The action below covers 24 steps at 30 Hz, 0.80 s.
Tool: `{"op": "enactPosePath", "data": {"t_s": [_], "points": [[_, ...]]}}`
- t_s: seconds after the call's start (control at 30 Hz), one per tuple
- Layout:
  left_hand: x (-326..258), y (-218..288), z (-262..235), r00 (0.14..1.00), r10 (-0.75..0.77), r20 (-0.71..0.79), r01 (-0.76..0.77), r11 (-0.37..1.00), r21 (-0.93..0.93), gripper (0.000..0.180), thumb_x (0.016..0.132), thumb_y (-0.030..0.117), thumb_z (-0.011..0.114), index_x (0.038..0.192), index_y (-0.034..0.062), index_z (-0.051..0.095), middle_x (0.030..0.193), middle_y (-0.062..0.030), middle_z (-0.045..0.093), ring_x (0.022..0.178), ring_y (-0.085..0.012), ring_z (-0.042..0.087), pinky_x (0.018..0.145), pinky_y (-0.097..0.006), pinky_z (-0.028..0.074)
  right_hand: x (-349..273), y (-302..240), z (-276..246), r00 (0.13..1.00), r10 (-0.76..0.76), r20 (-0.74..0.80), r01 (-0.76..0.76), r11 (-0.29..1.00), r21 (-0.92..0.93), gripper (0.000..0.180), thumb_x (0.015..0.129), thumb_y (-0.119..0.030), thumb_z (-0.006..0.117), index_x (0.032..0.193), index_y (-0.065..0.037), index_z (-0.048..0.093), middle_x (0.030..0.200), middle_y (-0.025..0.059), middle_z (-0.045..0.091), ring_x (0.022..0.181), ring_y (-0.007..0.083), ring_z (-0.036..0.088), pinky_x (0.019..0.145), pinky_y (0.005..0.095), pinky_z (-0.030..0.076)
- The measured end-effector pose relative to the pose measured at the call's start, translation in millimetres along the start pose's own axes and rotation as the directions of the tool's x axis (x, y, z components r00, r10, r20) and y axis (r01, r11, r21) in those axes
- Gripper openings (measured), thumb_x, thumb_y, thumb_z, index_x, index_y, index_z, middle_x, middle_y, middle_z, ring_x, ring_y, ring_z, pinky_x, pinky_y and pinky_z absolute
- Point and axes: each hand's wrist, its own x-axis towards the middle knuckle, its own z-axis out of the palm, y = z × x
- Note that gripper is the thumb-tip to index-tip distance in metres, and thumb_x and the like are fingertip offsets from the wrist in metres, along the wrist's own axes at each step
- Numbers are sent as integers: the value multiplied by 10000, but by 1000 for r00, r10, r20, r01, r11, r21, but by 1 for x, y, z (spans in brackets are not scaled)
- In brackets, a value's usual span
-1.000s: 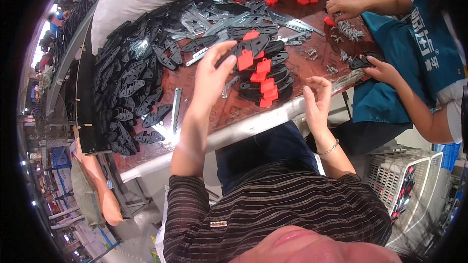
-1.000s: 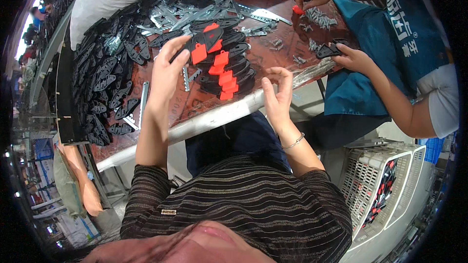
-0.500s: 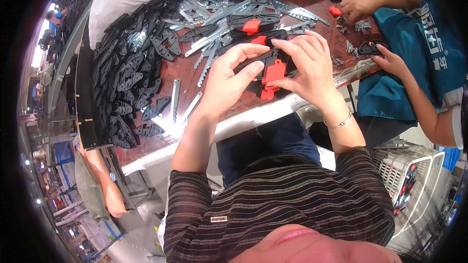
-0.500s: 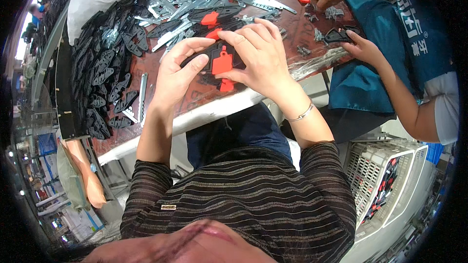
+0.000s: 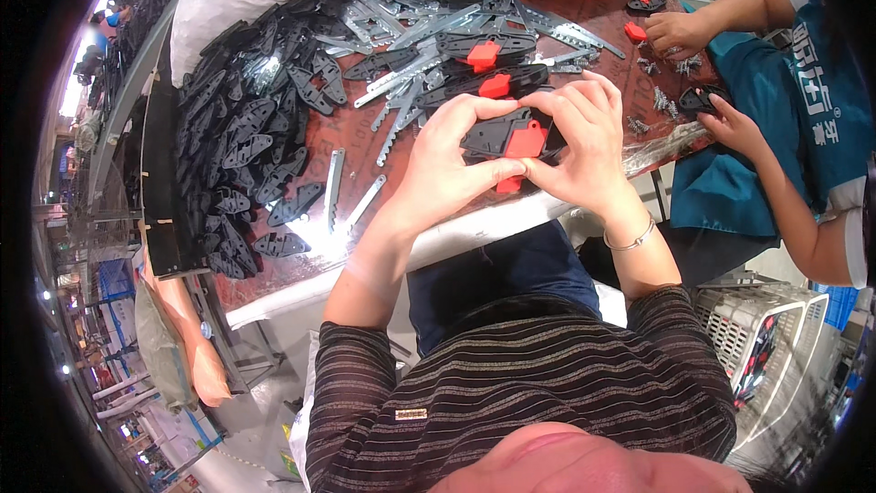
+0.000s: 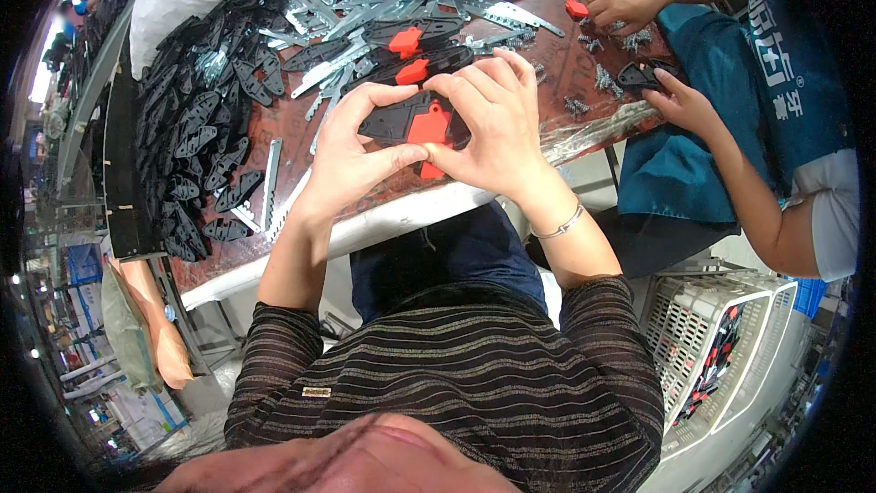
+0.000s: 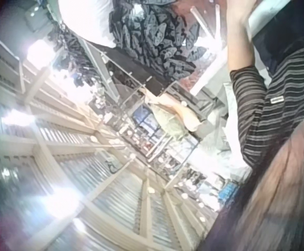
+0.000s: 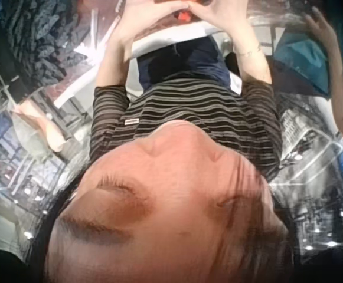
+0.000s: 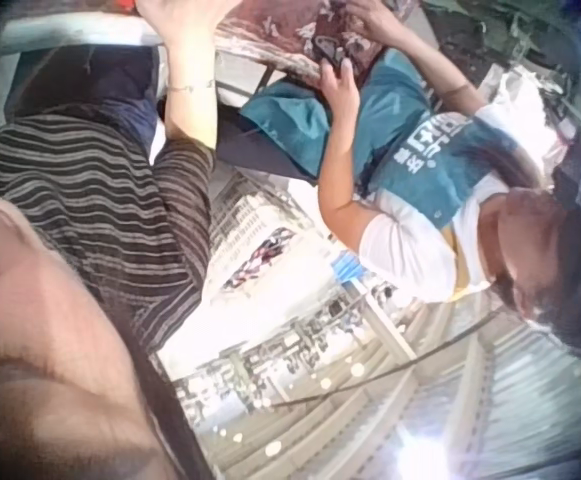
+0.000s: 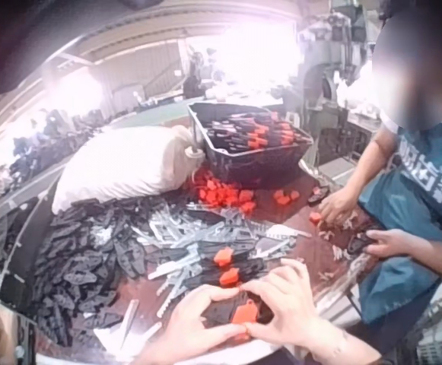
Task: The person assembles small folding knives by inserting red plastic handles into black metal frames and securing them with screws. The person repeatedly picks up parts from a table, aligns them, and fastens them together, placing finished units aside.
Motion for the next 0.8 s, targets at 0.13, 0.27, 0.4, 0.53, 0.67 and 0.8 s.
{"op": "enactPosePath", "data": {"t_s": [0.13,0.27,0.4,0.53,0.67,0.8], "points": [[5,-6,4,990,140,-21,-137,986,91,466,650,122,784,1063,13,598,954,-71,584,909,-155,561,792,-281,450,-4,6,3,1000,14,-10,-14,1000,19,399,576,-277,712,926,-110,615,821,24,583,834,225,533,944,419,313],[13,-7,4,1000,21,-19,-22,1000,-9,429,688,71,752,1081,10,591,1004,-69,595,934,-153,573,813,-278,461,-3,13,6,999,40,-17,-41,999,-27,504,586,-301,742,1032,-120,593,933,33,577,957,232,515,1001,451,271],[29,-13,-4,974,-190,-122,129,913,-387,376,768,5,668,1131,15,570,1017,-69,606,910,-122,584,787,-242,488,2,19,0,994,74,-82,-80,994,-74,714,606,-342,777,1216,-121,477,1167,64,507,1129,263,439,1045,486,221],[57,-40,-25,940,-220,-260,138,944,-301,344,820,63,637,1142,-18,549,996,-71,614,834,-106,594,741,-233,490,-26,37,1,951,220,-219,-225,974,1,546,673,-224,743,1149,-83,516,1134,95,541,1093,286,476,1011,459,285],[66,-58,-21,953,-261,-155,195,917,-347,340,823,86,644,1132,-29,561,925,-66,633,757,-101,600,687,-228,490,-64,45,8,925,360,-124,-359,933,38,432,691,-176,726,1080,-83,563,1099,95,550,1056,285,496,982,432,316],[66,-65,-17,949,-289,-124,262,945,-196,337,793,97,670,1103,-10,594,891,-76,652,776,-106,605,715,-232,487,-88,55,11,904,417,-92,-418,908,16,393,702,-158,716,1062,-86,575,1088,93,548,1026,283,500,929,406,348]]}}
